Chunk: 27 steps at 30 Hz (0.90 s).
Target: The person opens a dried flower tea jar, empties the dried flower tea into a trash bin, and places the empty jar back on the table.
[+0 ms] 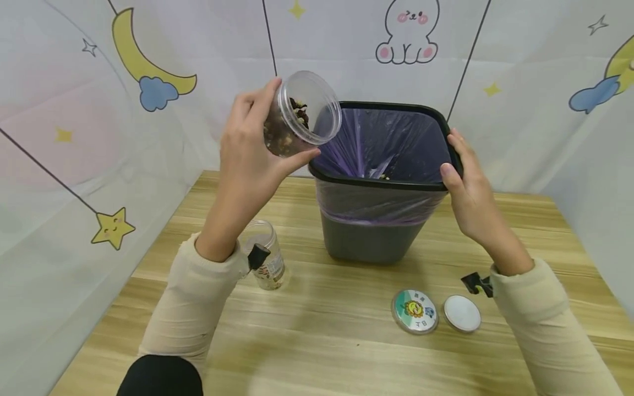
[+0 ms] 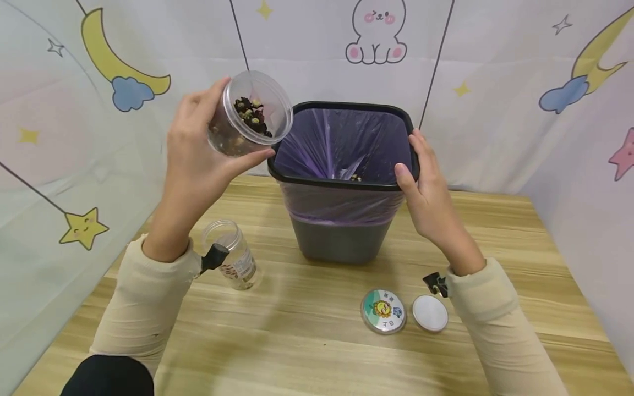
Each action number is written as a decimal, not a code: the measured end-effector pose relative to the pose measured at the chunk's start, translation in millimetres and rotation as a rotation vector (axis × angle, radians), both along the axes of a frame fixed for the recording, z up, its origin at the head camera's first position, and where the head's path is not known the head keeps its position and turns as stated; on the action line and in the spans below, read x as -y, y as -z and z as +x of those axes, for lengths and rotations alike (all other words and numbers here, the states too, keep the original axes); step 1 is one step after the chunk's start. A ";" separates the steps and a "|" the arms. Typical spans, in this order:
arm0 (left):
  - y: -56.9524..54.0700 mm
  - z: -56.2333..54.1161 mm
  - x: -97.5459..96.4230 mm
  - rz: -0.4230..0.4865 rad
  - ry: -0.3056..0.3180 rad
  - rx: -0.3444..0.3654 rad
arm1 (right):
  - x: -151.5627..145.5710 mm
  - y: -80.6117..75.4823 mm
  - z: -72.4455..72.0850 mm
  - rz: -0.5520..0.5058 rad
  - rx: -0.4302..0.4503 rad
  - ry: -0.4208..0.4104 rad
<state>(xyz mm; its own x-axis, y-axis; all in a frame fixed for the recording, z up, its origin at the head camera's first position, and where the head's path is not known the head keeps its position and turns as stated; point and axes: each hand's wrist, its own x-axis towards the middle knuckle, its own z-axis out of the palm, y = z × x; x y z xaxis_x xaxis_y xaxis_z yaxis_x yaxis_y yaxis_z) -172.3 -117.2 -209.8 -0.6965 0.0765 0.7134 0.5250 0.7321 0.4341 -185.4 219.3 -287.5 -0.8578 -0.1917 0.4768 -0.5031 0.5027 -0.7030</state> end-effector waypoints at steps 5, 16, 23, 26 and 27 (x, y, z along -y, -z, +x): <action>-3.8 -10.8 -6.7 -0.045 0.018 -0.032 | 1.0 0.6 0.7 0.005 0.001 -0.001; -5.1 -24.8 -17.7 -0.179 0.065 -0.114 | 0.3 0.9 2.2 0.018 -0.009 0.003; -4.0 -28.6 -24.9 -0.250 0.012 -0.222 | 0.0 -1.1 1.7 0.025 -0.010 0.004; -4.4 -29.0 -27.7 -0.270 -0.031 -0.296 | -0.8 -1.7 1.4 0.033 -0.010 0.008; -4.7 -29.2 -28.6 -0.275 -0.041 -0.317 | -1.0 -1.9 1.2 0.033 -0.011 0.009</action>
<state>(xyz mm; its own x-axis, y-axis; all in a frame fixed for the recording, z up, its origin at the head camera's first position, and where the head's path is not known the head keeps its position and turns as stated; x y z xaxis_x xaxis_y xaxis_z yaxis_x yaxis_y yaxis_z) -201.6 -88.6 -205.2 -0.4519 0.2703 0.8501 0.5689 0.8213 0.0413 -184.2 220.2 -285.5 -0.8546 -0.1996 0.4794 -0.5056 0.5305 -0.6804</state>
